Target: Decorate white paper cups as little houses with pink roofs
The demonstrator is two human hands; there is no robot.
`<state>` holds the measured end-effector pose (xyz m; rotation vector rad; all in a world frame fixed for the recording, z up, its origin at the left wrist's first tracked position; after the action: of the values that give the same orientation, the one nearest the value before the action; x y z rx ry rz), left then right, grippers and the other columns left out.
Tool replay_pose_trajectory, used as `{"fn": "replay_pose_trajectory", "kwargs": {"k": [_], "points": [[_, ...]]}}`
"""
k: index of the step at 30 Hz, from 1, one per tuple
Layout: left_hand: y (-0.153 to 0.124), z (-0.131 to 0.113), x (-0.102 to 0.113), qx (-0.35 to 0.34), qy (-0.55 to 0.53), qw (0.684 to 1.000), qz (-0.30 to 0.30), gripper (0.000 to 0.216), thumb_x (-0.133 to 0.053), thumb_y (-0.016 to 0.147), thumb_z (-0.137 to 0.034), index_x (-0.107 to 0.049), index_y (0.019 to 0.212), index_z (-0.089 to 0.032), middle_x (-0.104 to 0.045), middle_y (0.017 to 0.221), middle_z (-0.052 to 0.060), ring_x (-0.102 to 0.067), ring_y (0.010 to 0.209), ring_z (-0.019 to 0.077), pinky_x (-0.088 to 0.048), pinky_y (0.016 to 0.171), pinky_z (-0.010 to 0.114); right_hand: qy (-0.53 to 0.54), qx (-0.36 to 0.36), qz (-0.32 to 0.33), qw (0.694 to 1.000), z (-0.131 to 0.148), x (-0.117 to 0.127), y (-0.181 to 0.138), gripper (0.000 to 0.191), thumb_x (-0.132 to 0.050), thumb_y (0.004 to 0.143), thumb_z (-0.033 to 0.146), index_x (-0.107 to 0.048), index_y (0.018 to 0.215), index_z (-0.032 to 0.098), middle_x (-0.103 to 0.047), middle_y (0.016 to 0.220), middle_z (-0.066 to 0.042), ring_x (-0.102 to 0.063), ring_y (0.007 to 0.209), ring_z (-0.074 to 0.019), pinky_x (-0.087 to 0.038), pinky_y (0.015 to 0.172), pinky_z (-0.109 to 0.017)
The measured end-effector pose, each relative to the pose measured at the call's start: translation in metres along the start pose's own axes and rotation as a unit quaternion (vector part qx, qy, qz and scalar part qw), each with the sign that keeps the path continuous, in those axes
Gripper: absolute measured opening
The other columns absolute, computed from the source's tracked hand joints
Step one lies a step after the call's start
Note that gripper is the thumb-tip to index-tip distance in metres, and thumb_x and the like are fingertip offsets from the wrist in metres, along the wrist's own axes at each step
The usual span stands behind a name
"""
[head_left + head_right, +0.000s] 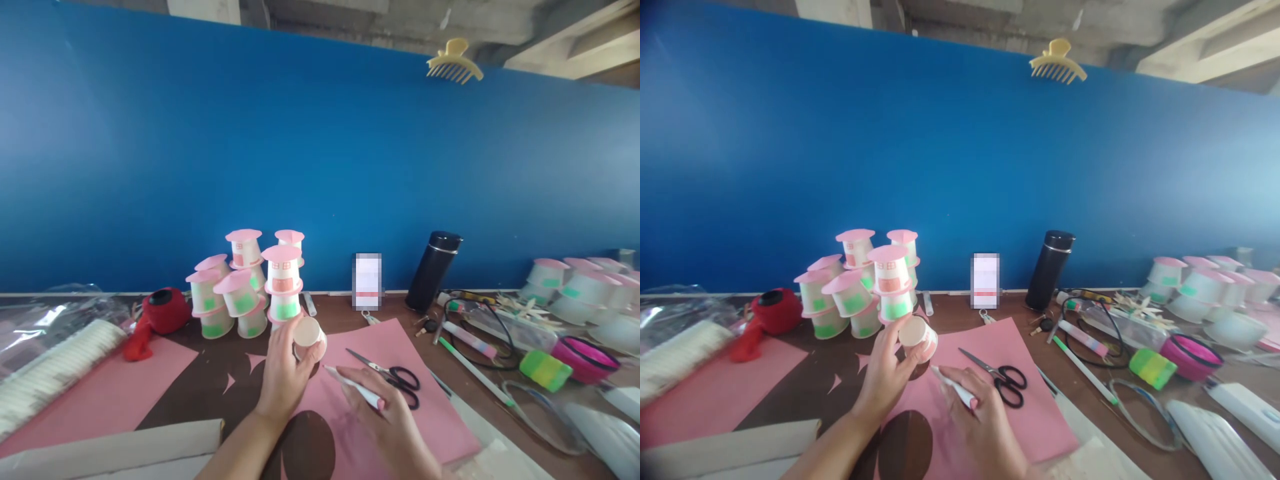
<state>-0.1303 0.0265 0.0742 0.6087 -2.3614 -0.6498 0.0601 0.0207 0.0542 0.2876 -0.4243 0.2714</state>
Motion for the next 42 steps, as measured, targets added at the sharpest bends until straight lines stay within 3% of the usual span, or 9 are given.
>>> {"fn": "replay_pose_trajectory", "kwargs": {"k": [5,11,19,22,28,31,36,42], "points": [[-0.001,-0.001,-0.001,-0.010,0.024,1.000,0.005,0.048,-0.059,0.086,-0.038,-0.049,0.129,-0.019,-0.060,0.127,0.014,-0.053,0.120,0.0282,-0.044,0.100,0.047,-0.012,0.006,0.014,1.000,0.001,-0.010,0.001,0.026,-0.056,0.091,0.036,-0.073,0.109,0.027,-0.072,0.109,-0.006,-0.065,0.102,-0.0249,-0.053,0.074,-0.025],[-0.002,-0.003,0.003,-0.001,0.016,0.999,-0.035,0.054,-0.059,0.087,-0.039,-0.043,0.134,-0.018,-0.058,0.127,0.015,-0.054,0.119,0.0274,-0.046,0.097,0.045,-0.025,0.031,-0.032,0.999,0.002,0.003,-0.001,0.021,-0.056,0.092,0.036,-0.072,0.104,0.029,-0.073,0.099,-0.003,-0.066,0.097,-0.0223,-0.049,0.084,-0.028],[-0.001,-0.003,0.001,-0.002,0.007,1.000,-0.017,0.051,-0.060,0.085,-0.038,-0.047,0.131,-0.019,-0.059,0.127,0.014,-0.053,0.119,0.0278,-0.044,0.099,0.046,-0.053,0.051,-0.024,0.997,0.005,0.001,-0.001,0.021,-0.056,0.092,0.036,-0.071,0.104,0.028,-0.072,0.101,-0.003,-0.066,0.094,-0.0207,-0.048,0.083,-0.027],[0.000,-0.002,0.002,0.010,-0.013,1.000,-0.014,0.053,-0.061,0.085,-0.040,-0.047,0.131,-0.020,-0.058,0.129,0.014,-0.051,0.121,0.0280,-0.043,0.100,0.046,-0.036,0.054,-0.047,0.997,0.007,0.006,-0.002,0.022,-0.056,0.092,0.036,-0.070,0.104,0.025,-0.070,0.088,-0.004,-0.066,0.086,-0.0203,-0.049,0.078,-0.027],[-0.001,-0.004,-0.007,0.046,-0.065,0.996,0.045,0.058,-0.065,0.081,-0.042,-0.047,0.133,-0.021,-0.055,0.134,0.012,-0.048,0.126,0.0273,-0.040,0.104,0.045,0.062,0.048,-0.196,0.978,0.008,0.044,-0.009,0.024,-0.056,0.091,0.040,-0.065,0.098,0.019,-0.053,0.060,0.003,-0.053,0.055,-0.0136,-0.043,0.050,-0.022],[-0.004,-0.007,-0.012,0.058,-0.082,0.991,0.084,0.061,-0.066,0.080,-0.046,-0.047,0.132,-0.022,-0.054,0.135,0.012,-0.048,0.126,0.0278,-0.042,0.102,0.045,0.112,0.030,-0.250,0.961,0.004,0.058,-0.011,0.024,-0.055,0.092,0.042,-0.062,0.096,0.019,-0.048,0.054,0.005,-0.044,0.048,-0.0110,-0.038,0.046,-0.021],[-0.010,-0.019,-0.017,0.043,-0.056,0.984,0.161,0.058,-0.067,0.078,-0.046,-0.052,0.128,-0.023,-0.059,0.127,0.010,-0.054,0.117,0.0279,-0.046,0.097,0.045,0.151,0.012,-0.258,0.954,-0.001,0.061,-0.008,0.025,-0.055,0.093,0.043,-0.062,0.099,0.019,-0.048,0.054,0.006,-0.043,0.048,-0.0096,-0.037,0.046,-0.021],[-0.012,-0.028,-0.016,0.017,-0.030,0.982,0.188,0.054,-0.068,0.077,-0.044,-0.055,0.126,-0.026,-0.058,0.124,0.009,-0.059,0.109,0.0264,-0.052,0.089,0.041,0.160,0.008,-0.261,0.952,0.004,0.060,-0.006,0.029,-0.059,0.089,0.045,-0.062,0.091,0.017,-0.047,0.052,0.006,-0.041,0.046,-0.0092,-0.035,0.043,-0.020]]}}
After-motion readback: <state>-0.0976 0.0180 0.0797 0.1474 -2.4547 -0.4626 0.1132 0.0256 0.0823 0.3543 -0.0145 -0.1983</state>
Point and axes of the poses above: each hand's wrist, its own y-axis towards the middle knuckle, its own x-axis out of the back of the hand, z = x × y, the point moved 6 cm from there along y, towards the middle knuckle
